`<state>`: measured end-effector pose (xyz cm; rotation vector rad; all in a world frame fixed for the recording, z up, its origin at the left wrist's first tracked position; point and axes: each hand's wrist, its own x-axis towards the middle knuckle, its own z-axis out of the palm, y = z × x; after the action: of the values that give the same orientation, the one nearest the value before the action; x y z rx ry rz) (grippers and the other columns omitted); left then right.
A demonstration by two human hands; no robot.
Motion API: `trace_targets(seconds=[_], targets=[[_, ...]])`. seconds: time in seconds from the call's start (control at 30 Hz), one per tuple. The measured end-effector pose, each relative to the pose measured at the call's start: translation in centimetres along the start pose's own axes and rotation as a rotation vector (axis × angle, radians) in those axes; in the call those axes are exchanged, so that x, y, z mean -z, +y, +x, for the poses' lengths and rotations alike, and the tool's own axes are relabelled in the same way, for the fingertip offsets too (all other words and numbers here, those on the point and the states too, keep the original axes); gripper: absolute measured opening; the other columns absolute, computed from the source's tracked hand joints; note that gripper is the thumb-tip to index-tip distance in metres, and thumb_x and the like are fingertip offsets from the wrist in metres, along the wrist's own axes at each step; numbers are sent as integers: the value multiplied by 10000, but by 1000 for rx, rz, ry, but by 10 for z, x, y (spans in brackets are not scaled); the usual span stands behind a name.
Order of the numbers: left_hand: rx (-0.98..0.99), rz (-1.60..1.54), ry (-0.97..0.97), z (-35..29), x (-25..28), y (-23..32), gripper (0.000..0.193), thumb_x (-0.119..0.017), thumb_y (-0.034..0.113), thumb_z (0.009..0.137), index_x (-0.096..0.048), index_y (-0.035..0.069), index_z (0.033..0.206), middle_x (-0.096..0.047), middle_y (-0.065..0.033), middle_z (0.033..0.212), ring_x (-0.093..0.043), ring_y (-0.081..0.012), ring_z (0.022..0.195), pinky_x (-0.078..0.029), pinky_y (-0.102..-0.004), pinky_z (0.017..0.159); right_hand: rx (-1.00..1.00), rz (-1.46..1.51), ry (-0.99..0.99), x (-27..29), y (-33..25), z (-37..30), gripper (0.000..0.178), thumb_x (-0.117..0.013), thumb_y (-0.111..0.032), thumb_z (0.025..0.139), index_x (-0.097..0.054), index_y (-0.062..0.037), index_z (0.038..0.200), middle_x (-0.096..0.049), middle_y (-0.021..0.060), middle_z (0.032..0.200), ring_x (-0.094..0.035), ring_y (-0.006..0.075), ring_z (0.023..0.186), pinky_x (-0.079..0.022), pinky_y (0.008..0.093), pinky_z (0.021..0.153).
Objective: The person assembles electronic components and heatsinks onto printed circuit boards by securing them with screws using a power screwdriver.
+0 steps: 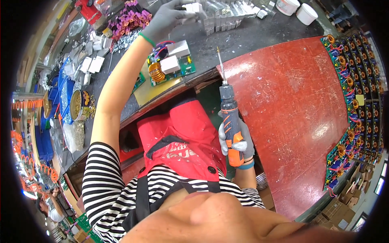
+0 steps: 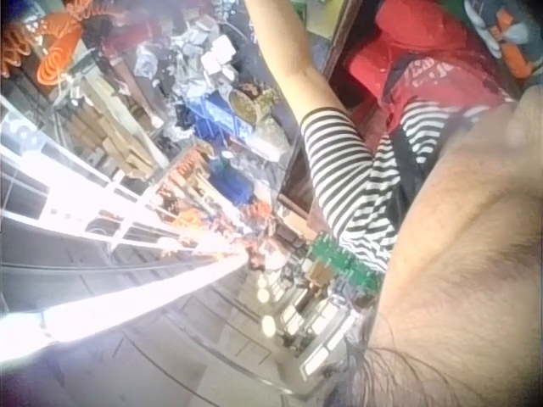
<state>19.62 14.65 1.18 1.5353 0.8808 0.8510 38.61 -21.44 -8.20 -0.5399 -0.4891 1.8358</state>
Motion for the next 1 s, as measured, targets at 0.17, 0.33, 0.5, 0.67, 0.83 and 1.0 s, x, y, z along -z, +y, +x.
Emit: trace_targets(seconds=[0.17, 0.33, 0.5, 0.67, 0.83, 1.0], targets=[[-2, -483, -93, -73, 8, 6, 302, -665, 94, 854, -606, 35, 1144, -656, -56, 1053, -638, -183, 982, -527, -302, 802, -7, 18, 3, -5, 6, -5, 935, -742, -135, 636, -306, 21, 1449, -574, 106, 912, -616, 163, 602, -528, 280, 492], [-200, 502, -123, -130, -12, 5, 393, -722, 139, 863, -565, 27, 1205, -651, -20, 1013, -611, -72, 913, -510, -243, 758, -14, 19, -6, -2, 13, -10, 912, -723, -111, 645, -310, 22, 1447, -577, 109, 914, -618, 161, 607, -528, 276, 495], [-686, 1089, -20, -142, -18, -10, 467, -792, 194, 733, -619, 95, 1155, -656, -90, 1005, -636, -269, 922, -526, -394, 796, -57, 1, 18, -4, 16, -13, 900, -720, -110, 639, -317, 8, 1435, -579, 112, 917, -616, 161, 609, -529, 282, 496], [-782, 1213, 63, -145, -25, -16, 468, -833, 226, 640, -643, 67, 1037, -623, -94, 902, -606, -301, 902, -509, -401, 808, -64, -46, 2, 1, 21, -11, 908, -723, -116, 619, -314, -14, 1424, -576, 108, 908, -612, 165, 601, -526, 290, 494], [-746, 1311, 101, -139, -29, -31, 402, -823, 279, 651, -681, 120, 991, -645, -28, 865, -613, -261, 909, -505, -389, 789, -71, -62, -6, -1, 19, -10, 935, -690, -70, 610, -288, -29, 1454, -579, 108, 908, -608, 161, 598, -527, 293, 510], [-837, 1431, 104, -134, -32, -31, 373, -799, 316, 695, -703, 143, 1011, -661, -5, 882, -620, -230, 915, -495, -394, 800, -81, -66, -3, 3, 22, -10, 938, -686, -52, 610, -286, -27, 1458, -588, 111, 913, -608, 160, 600, -527, 289, 513]])
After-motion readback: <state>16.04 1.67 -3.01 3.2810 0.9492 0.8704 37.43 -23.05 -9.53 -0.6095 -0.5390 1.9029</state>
